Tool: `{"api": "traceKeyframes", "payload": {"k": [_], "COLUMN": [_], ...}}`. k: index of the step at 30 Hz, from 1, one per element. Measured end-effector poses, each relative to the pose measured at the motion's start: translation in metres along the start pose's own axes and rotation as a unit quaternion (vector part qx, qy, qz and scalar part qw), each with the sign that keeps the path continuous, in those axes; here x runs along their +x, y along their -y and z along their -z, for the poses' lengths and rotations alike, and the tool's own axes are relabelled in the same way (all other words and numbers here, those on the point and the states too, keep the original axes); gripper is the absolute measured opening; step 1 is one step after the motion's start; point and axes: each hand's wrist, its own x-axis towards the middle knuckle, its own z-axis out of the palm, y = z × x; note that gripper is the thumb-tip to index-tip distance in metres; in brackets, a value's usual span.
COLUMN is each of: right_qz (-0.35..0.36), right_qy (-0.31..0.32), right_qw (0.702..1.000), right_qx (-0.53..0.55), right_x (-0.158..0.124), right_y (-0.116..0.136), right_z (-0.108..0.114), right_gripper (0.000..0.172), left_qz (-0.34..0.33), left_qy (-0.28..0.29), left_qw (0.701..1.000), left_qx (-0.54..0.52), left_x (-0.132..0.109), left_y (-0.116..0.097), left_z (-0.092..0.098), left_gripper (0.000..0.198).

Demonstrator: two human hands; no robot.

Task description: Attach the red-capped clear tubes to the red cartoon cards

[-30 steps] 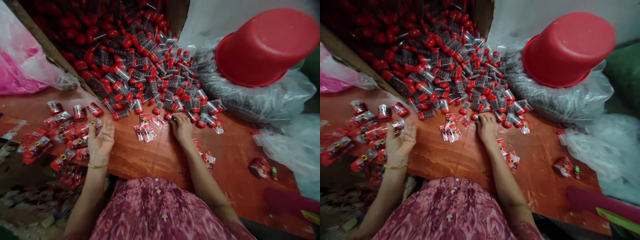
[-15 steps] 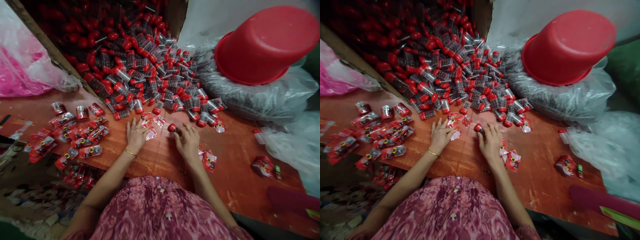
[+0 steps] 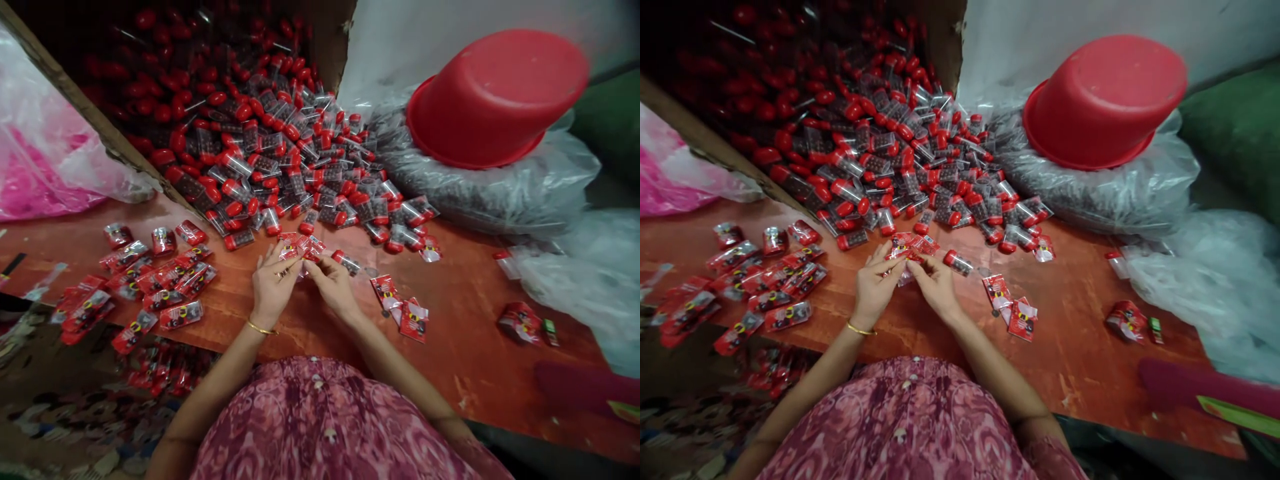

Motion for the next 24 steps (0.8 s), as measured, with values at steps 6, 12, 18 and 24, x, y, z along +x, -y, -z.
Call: {"api": "traceKeyframes", "payload": {"k": [6, 12, 18, 24], "right_qz": [0.082, 0.177, 0.185, 0.200], "right_qy": [-0.060, -0.050, -0.048, -0.049], "right_qw": [0.991, 0.953, 0.938, 0.939], "right_qx": [-0.092, -0.243, -0.288, -0.276], "right_x": [0.002, -0.009, -0.013, -0.013], "right_y": [0.002, 0.000, -0.002, -0.008], "right_z": [0.001, 0.003, 0.008, 0.007], "right_gripper": [0.026, 0.029, 0.034, 0.030], "left_qz": [0.190, 0.347, 0.382, 0.390], "left_qy": [0.090, 0.084, 0.046, 0.043], "left_qw": [0.968, 0.837, 0.781, 0.801], "left_qx": [-0.140, -0.414, -0.492, -0.452], "left_x": [-0.014, -0.023, -0.021, -0.015], "left_y": [-0.003, -0.021, -0.028, -0.026], "left_z": [0.003, -0.007, -0.013, -0.013], "left_gripper": [0.048, 0.043, 0.040, 0.040]}}
